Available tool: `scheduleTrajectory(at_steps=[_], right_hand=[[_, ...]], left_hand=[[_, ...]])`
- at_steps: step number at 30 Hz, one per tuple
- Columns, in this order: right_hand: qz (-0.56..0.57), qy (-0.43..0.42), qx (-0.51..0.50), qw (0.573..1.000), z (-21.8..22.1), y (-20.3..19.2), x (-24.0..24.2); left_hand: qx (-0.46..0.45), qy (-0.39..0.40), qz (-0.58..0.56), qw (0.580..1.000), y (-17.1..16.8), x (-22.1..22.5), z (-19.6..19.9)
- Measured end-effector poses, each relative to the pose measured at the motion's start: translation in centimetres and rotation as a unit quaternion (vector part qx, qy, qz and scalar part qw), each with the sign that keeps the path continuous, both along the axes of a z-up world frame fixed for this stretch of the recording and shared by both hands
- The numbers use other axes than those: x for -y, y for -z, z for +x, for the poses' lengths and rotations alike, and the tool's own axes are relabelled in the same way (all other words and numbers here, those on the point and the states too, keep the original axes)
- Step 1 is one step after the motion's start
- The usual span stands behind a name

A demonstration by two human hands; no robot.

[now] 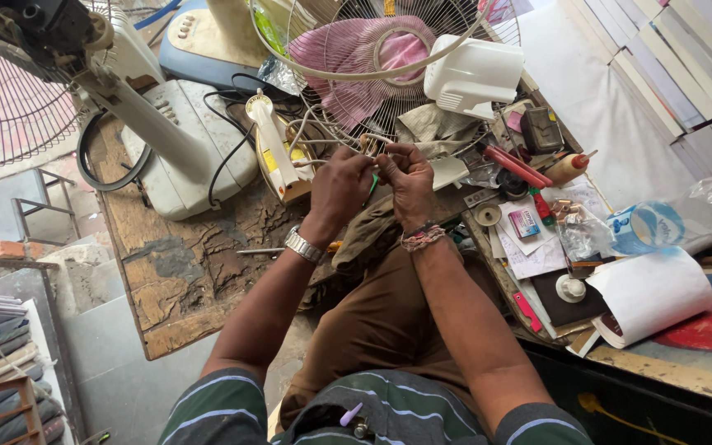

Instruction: The person strips the outer insulation from a white electrical cord using a small knife, then twists the exposed wires together. The person works at a cluttered workbench with various tools and disassembled fan parts nearby.

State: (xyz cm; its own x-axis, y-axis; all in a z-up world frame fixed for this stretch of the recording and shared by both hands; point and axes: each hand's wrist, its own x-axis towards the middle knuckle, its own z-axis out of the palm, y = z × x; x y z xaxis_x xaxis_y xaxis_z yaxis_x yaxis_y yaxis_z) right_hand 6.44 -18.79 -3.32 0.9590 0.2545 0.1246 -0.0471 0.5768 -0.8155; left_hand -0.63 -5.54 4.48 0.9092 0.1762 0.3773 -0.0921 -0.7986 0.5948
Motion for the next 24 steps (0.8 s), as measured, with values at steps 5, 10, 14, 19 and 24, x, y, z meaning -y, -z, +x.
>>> scheduleTrajectory(at_steps=[5, 10, 14, 19, 24], right_hand=[[-0.041, 0.017, 0.004, 0.999, -0.8, -0.8, -0.1], [-0.011, 0.021, 0.012, 1.000, -1.2, -1.2, -0.4], [0.033, 0.011, 0.041, 0.999, -1.1, -0.5, -0.6], [0.034, 0.005, 0.063, 0.997, -1.2, -0.4, -0.4], [0.057, -0.006, -0.067, 0.996, -0.7, -2.1, 0.0]], left_hand=[[-0.031, -0.016, 0.070, 0.997, 2.6, 0.3, 0.6], [0.043, -0.044, -0.013, 0.998, 4.7, -0.7, 2.1], [-0.108, -0.058, -0.240, 0.963, 4.6, -2.0, 2.9], [-0.043, -0.074, -0.142, 0.986, 3.4, -2.2, 3.0], [-0.112, -0.052, -0.387, 0.914, 2.3, -1.7, 2.1]])
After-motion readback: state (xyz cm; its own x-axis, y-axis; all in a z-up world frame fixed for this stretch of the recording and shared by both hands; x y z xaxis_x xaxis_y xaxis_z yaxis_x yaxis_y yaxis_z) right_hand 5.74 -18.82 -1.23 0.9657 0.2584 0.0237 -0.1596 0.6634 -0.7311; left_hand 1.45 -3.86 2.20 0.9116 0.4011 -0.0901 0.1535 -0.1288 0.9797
